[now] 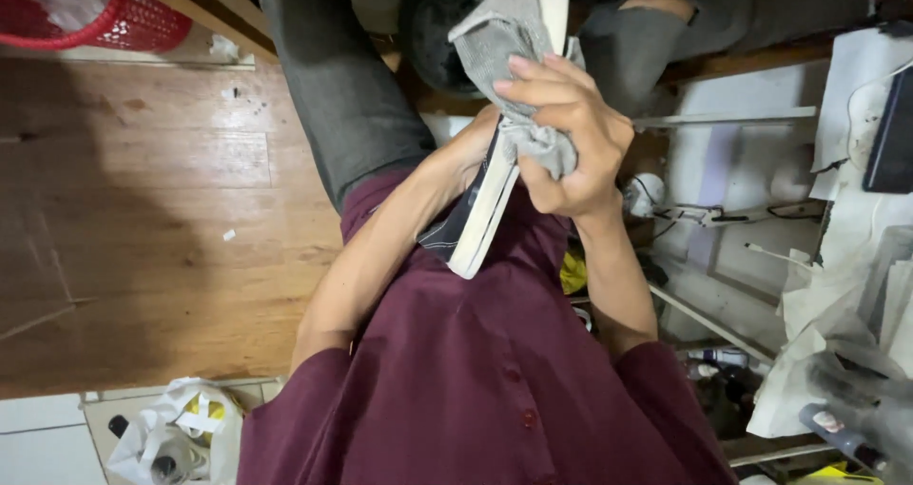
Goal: Cleaning the white rubber edges of a black sneaker using a brush, soapy water, and a cloth.
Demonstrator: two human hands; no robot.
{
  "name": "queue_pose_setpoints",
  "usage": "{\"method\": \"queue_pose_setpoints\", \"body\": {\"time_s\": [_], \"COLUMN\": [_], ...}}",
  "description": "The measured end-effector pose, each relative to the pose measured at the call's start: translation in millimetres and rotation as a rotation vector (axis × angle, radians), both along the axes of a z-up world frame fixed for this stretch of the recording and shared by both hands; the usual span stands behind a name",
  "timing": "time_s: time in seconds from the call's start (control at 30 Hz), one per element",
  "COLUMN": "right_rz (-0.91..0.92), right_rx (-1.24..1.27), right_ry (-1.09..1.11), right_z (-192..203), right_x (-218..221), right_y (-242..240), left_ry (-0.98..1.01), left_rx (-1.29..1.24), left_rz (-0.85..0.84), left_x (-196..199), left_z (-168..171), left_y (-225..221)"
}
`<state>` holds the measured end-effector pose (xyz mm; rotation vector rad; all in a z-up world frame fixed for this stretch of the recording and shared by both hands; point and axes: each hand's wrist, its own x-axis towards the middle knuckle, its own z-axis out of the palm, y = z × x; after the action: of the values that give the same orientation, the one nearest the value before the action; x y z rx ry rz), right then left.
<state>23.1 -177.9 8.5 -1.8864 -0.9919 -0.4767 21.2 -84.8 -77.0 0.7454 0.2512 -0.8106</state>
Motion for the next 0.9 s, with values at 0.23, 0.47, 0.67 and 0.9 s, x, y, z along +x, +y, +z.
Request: {"method": "queue_pose_setpoints", "body": {"time_s": [0.23, 0.47, 0.67, 0.9], "right_rz": [-0.029, 0.049, 0.349, 0.749], "right_rx": [0.109, 0.185, 0.255, 0.761], "right_ry": [0.203, 0.498, 1.146, 1.205], "right_z": [-35.2, -61.5, -31.0, -18.8], "right_x": [-4.8, -42.8, -57.1, -37.3], "right_y": [-5.3, 2.3, -16.7, -59.7], "left_ry": [0.140, 0.257, 0.373, 0.392], "left_rx": [-0.184, -0.362, -0.516, -0.094], "left_rz": [0.038, 0.073, 0.101, 0.434], "left_x": [1.4, 10.5, 14.8, 30.0], "left_z": [-62.4, -112.1, -137.4, -22.1], "left_y": [-3.7, -5.0, -1.2, 33.0]}}
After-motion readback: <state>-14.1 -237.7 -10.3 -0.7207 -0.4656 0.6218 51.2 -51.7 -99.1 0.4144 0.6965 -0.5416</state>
